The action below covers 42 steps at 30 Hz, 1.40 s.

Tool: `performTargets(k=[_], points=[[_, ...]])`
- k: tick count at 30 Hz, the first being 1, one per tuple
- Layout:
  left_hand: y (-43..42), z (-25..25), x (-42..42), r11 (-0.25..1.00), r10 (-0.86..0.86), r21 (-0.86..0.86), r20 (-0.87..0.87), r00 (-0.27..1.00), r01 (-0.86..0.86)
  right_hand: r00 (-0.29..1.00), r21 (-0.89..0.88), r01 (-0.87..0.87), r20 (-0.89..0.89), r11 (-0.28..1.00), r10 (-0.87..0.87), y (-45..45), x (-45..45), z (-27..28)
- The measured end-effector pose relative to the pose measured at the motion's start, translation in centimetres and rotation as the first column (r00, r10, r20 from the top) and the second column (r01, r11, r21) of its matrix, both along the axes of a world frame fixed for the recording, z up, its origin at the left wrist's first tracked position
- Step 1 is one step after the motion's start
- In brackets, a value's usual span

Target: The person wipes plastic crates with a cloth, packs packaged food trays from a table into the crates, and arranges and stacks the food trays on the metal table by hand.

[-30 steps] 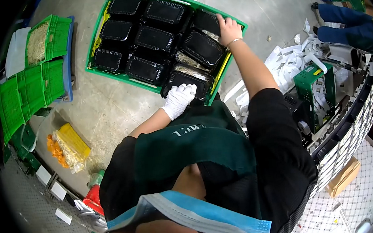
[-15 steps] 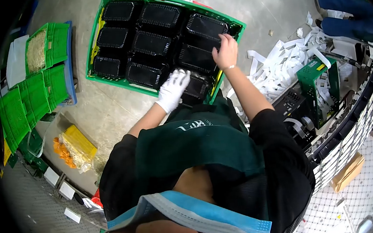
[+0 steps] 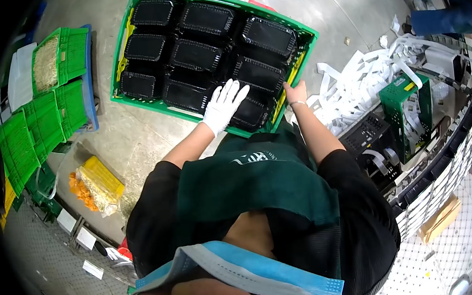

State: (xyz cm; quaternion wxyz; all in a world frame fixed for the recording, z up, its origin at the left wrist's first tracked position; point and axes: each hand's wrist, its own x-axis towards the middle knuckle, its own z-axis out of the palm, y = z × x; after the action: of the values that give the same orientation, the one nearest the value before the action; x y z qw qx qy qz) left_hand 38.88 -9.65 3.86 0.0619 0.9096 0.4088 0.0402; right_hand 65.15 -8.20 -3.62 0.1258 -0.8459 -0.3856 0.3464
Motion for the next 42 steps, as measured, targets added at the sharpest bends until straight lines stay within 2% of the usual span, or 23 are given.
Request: performTargets(k=[1,3,5,7,9,10,12,14,15,17,18,19,21,22,24,26,28,30,31,33,35,39,42], points=[[0.0,-0.7,-0.4,0.999,0.038,0.007,0.006,0.999,-0.039,0.999,-0.014,-0.004,0.046,1.000,0.004,-0.2,-0.4,-0.1],[1.6,4.7,-2.0,0.904,0.127,-0.424,0.121,0.984,-0.065,0.972,-0.039,0.205,-0.105,0.978,-0.208,-0.3,-0.1,-2.5],[5.4,8.7,-4.3,0.868,0.368,-0.420,0.184,0.912,-0.265,0.965,-0.013,0.243,-0.102,0.970,-0.243,-0.8,0.3,-4.5],[7.5,5.7,-10.0,0.845,0.531,-0.116,0.288,0.797,-0.522,0.967,-0.006,0.231,-0.113,0.973,-0.230,-0.4,-0.7,-1.5],[9.6,3.8,-15.1,0.586,0.786,0.081,0.185,0.590,-0.806,0.923,-0.036,0.318,-0.217,0.948,-0.318,-0.3,-0.7,-2.1],[11.0,2.4,-17.8,0.517,0.824,0.262,0.104,0.557,-0.815,0.834,-0.095,0.345,-0.426,0.934,-0.351,0.1,-0.4,-0.6],[14.9,1.2,-21.8,0.430,0.885,0.303,0.044,0.463,-0.851,0.775,-0.110,0.328,-0.536,0.938,-0.334,1.7,-0.1,2.6],[18.6,-0.2,-24.7,0.433,0.891,0.236,0.033,0.453,-0.870,0.794,-0.041,0.278,-0.553,0.960,-0.254,4.5,0.9,5.2],[20.2,0.6,-24.1,0.392,0.918,0.027,-0.074,0.390,-0.919,0.804,-0.037,0.246,-0.550,0.968,-0.225,5.8,2.0,5.4],[22.1,-0.2,-22.4,0.238,0.970,-0.383,0.052,0.236,-0.892,0.882,0.022,0.152,-0.454,0.988,-0.126,9.0,6.2,2.3],[21.9,-2.9,-23.2,0.333,0.941,-0.265,0.145,0.304,-0.905,0.869,-0.052,0.176,-0.460,0.983,-0.180,10.7,7.9,1.4],[21.6,-2.6,-21.5,0.190,0.982,-0.374,0.076,0.174,-0.908,0.864,-0.031,0.175,-0.474,0.984,-0.168,12.4,9.4,0.0],[19.9,-3.5,-20.3,0.050,0.999,-0.372,-0.001,0.054,-0.927,0.973,0.126,-0.140,-0.164,0.982,0.160,15.0,12.7,-2.7],[18.3,-4.5,-20.3,-0.011,0.996,-0.399,-0.088,0.026,-0.917,0.970,0.055,-0.210,-0.115,0.976,0.215,17.0,14.2,-1.9],[14.6,-2.8,-16.4,-0.058,0.998,-0.332,0.008,-0.064,-0.942,0.956,-0.038,-0.215,-0.213,0.976,0.202,20.8,17.6,-2.3],[10.7,1.2,-10.6,-0.218,0.975,-0.257,-0.104,-0.197,-0.942,0.931,-0.052,-0.232,-0.303,0.971,0.206,25.3,21.4,0.0],[9.2,7.1,-1.7,-0.306,0.946,-0.335,-0.004,-0.324,-0.891,0.876,-0.092,-0.413,-0.312,0.906,0.368,30.1,25.2,1.9],[9.0,10.9,5.0,-0.505,0.797,-0.587,-0.036,-0.602,-0.633,0.852,-0.028,-0.446,-0.321,0.895,0.414,34.3,27.9,7.6],[9.4,11.6,7.6,-0.465,0.826,-0.511,0.043,-0.562,-0.723,0.851,0.025,-0.435,-0.315,0.900,0.420,36.3,28.6,9.5],[11.9,11.1,9.1,-0.366,0.725,-0.779,0.105,-0.681,-0.510,0.858,-0.012,-0.446,-0.290,0.895,0.423,41.0,29.8,11.0],[15.4,12.3,11.5,-0.441,0.766,-0.724,0.004,-0.642,-0.531,0.838,0.133,-0.499,-0.179,0.857,0.516,45.4,31.0,13.2],[21.0,10.0,11.3,-0.249,0.675,-0.855,0.183,-0.715,-0.455,0.807,0.233,-0.537,-0.136,0.811,0.574,53.2,32.6,20.0],[29.6,9.8,11.2,-0.062,0.663,-0.832,0.379,-0.646,-0.552,0.816,0.342,-0.481,-0.162,0.808,0.554,60.2,33.2,21.2]])
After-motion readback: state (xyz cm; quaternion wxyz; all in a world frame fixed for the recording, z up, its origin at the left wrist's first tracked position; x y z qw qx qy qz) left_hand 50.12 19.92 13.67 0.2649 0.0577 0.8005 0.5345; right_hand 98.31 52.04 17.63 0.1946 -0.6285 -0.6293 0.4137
